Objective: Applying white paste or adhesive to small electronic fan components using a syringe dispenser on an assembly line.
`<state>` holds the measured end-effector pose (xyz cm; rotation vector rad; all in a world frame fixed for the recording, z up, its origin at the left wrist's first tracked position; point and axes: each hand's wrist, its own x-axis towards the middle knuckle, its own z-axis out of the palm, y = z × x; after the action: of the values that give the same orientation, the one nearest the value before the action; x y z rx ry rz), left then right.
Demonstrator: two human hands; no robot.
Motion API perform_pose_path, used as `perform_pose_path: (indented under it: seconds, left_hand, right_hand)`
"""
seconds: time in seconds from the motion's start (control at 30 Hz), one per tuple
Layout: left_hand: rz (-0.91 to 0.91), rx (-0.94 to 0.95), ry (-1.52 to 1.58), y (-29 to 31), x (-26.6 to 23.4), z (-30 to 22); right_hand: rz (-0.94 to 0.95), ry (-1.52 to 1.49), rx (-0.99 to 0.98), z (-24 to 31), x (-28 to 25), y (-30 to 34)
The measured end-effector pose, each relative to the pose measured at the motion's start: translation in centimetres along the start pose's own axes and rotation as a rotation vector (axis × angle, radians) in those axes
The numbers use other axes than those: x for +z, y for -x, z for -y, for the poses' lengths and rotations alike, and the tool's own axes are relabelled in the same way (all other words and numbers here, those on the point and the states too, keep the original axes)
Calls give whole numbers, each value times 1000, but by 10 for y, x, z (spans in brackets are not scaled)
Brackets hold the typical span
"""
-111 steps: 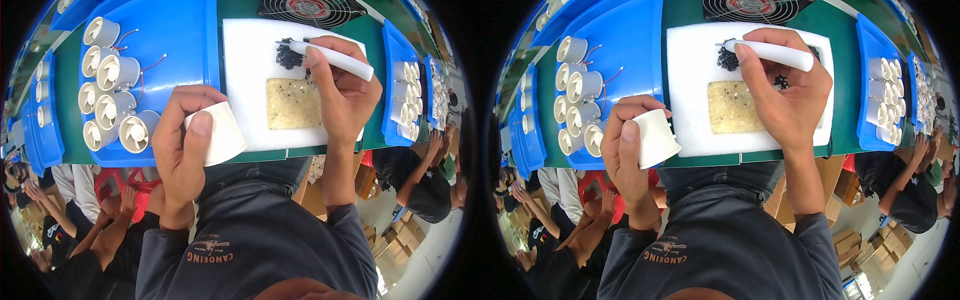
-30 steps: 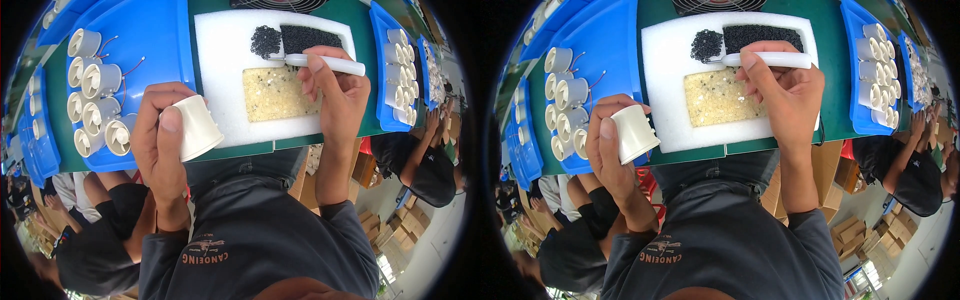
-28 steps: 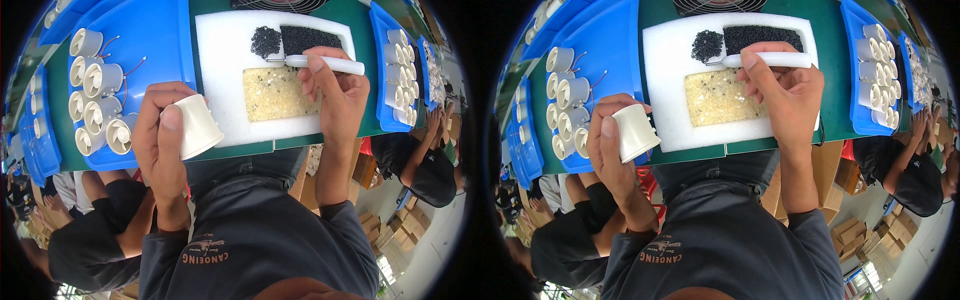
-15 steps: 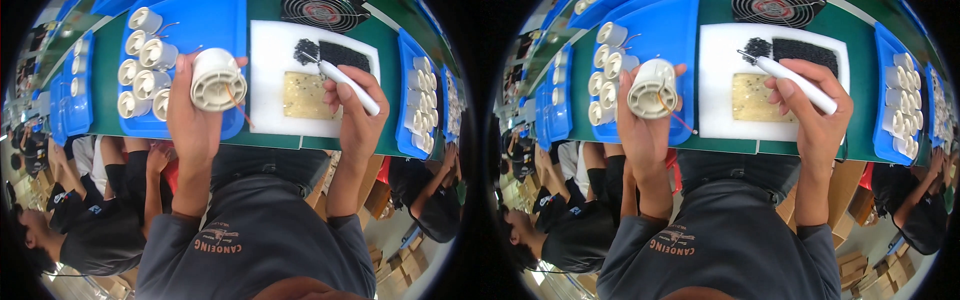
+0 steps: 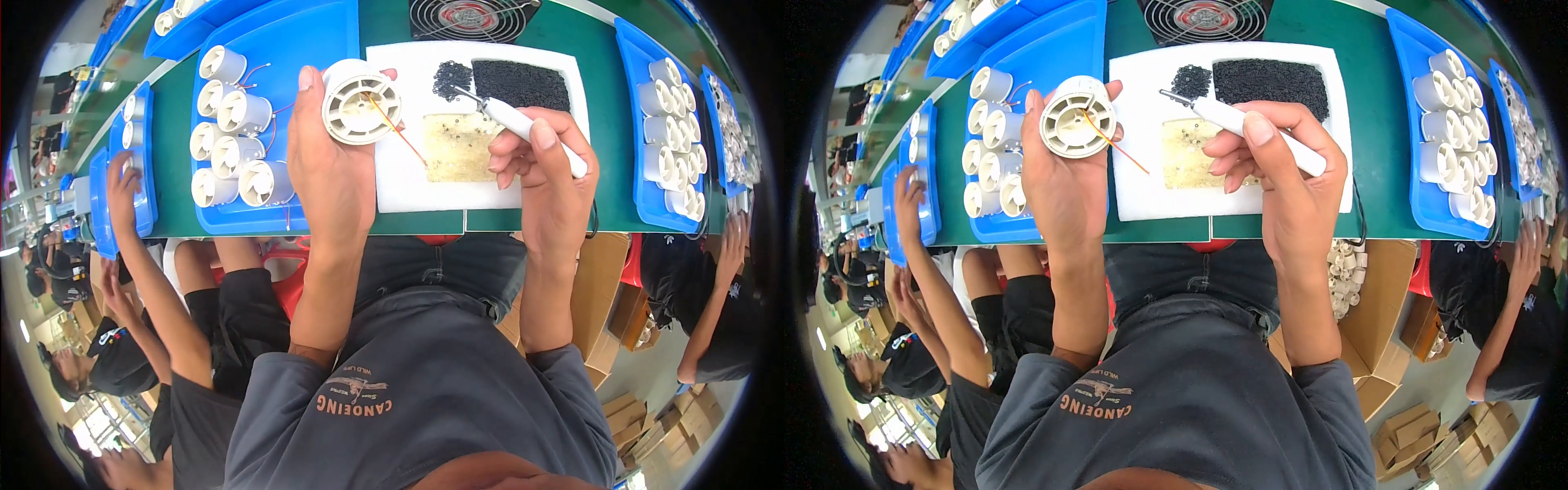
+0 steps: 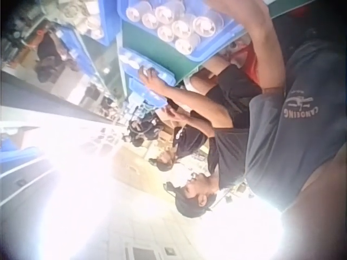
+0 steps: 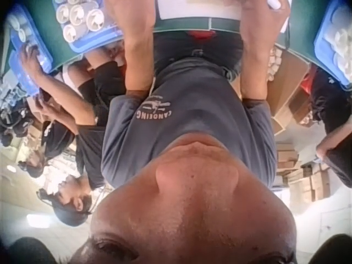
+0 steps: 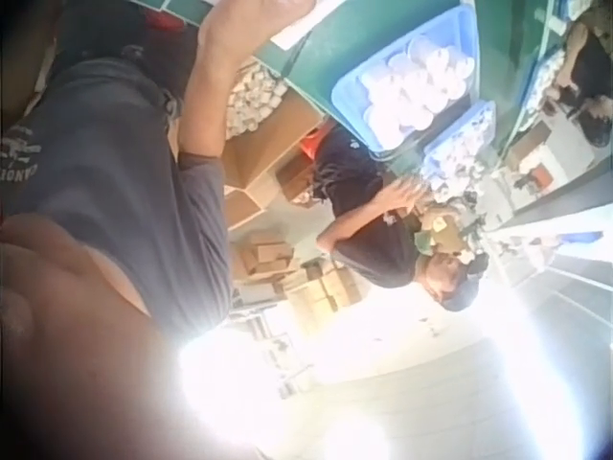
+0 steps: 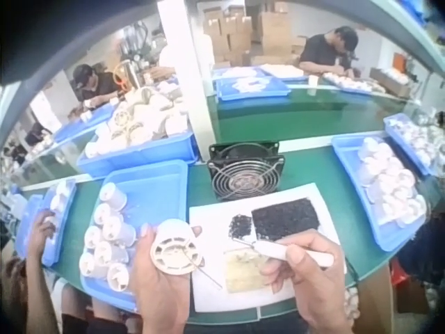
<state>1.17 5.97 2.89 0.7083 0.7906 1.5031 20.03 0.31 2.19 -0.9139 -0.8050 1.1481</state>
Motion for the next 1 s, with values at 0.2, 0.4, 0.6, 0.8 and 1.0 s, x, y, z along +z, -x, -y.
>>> perform_pose_path:
  seconds: [0.2, 0.4, 0.6, 0.8, 1.0]
  left_hand:
    - [-34, 30, -9, 0, 10, 7]
    - [-101, 99, -97, 7, 22, 15]
    - [-94, 198, -272, 11, 24, 21]
    - [-110, 196, -232, 14, 31, 21]
    - [-145, 376, -623, 17, 34, 25]
  right_hand:
    - [3, 21, -65, 7, 4, 8]
    - [46, 264, -165, 11, 25, 22]
    - [44, 345, -242, 1, 34, 23]
    - [44, 381, -280, -2, 32, 21]
    - [37, 561, -365, 7, 27, 23]
